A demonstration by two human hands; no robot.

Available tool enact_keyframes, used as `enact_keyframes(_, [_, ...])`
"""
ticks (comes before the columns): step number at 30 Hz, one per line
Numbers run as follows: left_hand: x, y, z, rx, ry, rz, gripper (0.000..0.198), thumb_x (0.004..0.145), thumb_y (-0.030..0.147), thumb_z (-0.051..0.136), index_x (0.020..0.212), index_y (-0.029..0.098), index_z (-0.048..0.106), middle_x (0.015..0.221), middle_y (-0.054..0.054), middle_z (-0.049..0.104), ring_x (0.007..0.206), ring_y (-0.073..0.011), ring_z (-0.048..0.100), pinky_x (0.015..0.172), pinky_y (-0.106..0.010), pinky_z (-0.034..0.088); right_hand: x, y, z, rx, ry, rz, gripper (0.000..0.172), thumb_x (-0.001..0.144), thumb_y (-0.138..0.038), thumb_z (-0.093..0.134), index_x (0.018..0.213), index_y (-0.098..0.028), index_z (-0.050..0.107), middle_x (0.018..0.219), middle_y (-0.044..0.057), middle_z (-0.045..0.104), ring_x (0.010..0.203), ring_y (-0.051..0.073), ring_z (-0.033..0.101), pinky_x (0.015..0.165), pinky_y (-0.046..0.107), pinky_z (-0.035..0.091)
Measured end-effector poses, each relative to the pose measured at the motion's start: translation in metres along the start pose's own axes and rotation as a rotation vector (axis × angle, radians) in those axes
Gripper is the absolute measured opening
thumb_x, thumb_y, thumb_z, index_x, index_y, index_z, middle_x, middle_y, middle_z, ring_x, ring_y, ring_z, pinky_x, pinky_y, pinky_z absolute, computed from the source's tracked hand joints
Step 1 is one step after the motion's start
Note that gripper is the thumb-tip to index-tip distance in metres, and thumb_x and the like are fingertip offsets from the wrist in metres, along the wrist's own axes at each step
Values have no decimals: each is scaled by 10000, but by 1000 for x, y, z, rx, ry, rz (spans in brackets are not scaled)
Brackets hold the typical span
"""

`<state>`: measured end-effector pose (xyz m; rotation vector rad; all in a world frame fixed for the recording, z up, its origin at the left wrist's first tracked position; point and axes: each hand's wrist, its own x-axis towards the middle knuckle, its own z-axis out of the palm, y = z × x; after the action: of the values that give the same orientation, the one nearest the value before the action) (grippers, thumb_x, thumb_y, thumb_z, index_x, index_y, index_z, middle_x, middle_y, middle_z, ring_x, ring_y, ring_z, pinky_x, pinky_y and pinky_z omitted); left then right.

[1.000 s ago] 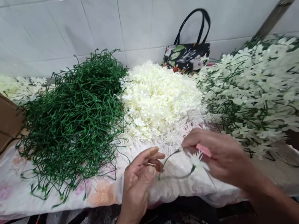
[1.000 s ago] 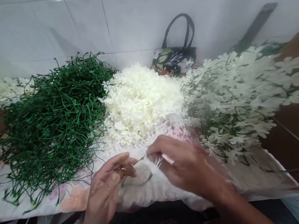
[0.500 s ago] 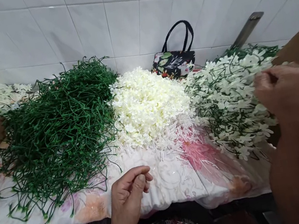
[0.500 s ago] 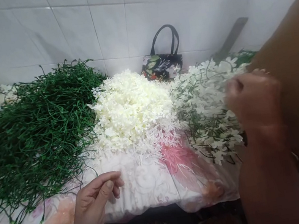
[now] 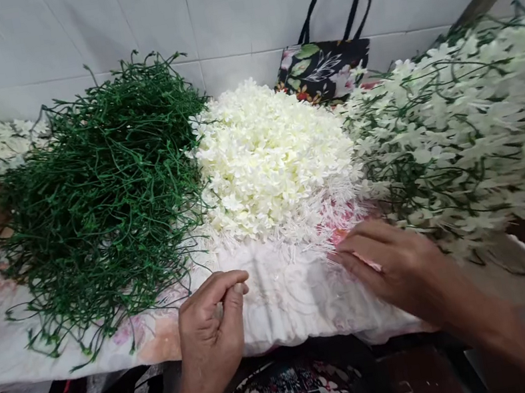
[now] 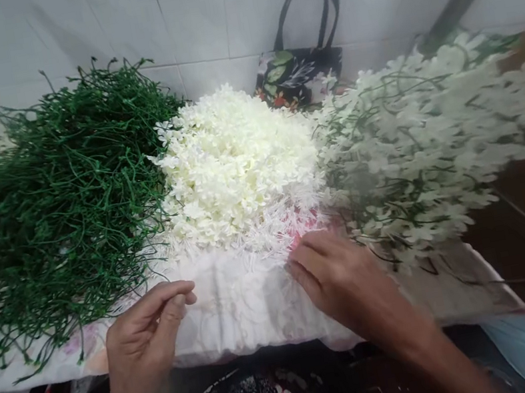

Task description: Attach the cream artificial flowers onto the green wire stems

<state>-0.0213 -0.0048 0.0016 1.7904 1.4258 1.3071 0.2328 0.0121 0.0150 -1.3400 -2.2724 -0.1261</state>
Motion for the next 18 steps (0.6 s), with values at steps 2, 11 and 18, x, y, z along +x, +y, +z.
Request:
enact_keyframes(2, [1, 2, -7, 88, 17, 30, 153, 807, 102, 507, 817, 175, 641, 659, 8, 642, 606, -108, 598, 544, -190, 450, -4, -10, 19, -122, -123, -31, 272, 897, -246, 412, 717, -176, 604, 696, 52, 579, 690, 166, 538, 608, 293, 351])
enact_keyframes(11, [21, -10, -41, 799, 237, 253, 181, 791, 41, 466, 805, 122, 628, 687, -70, 622, 677, -196, 544, 633, -321, 434, -3, -4, 34, -145, 71, -229, 275, 907, -210, 325, 705, -193, 510, 629, 37, 567, 581, 172, 525, 623, 323, 338])
enact_keyframes(18, [42, -17, -34, 1284, 33, 112, 169, 736, 66, 514, 654, 182, 606, 681, -76, 534, 669, -243, 477, 580, -351, 316, 2, -13, 34, 20, 104, -151, 237, 924, -295, 330, 794, -208, 507, 610, -4, 604, 505, 117, 559, 531, 261, 385])
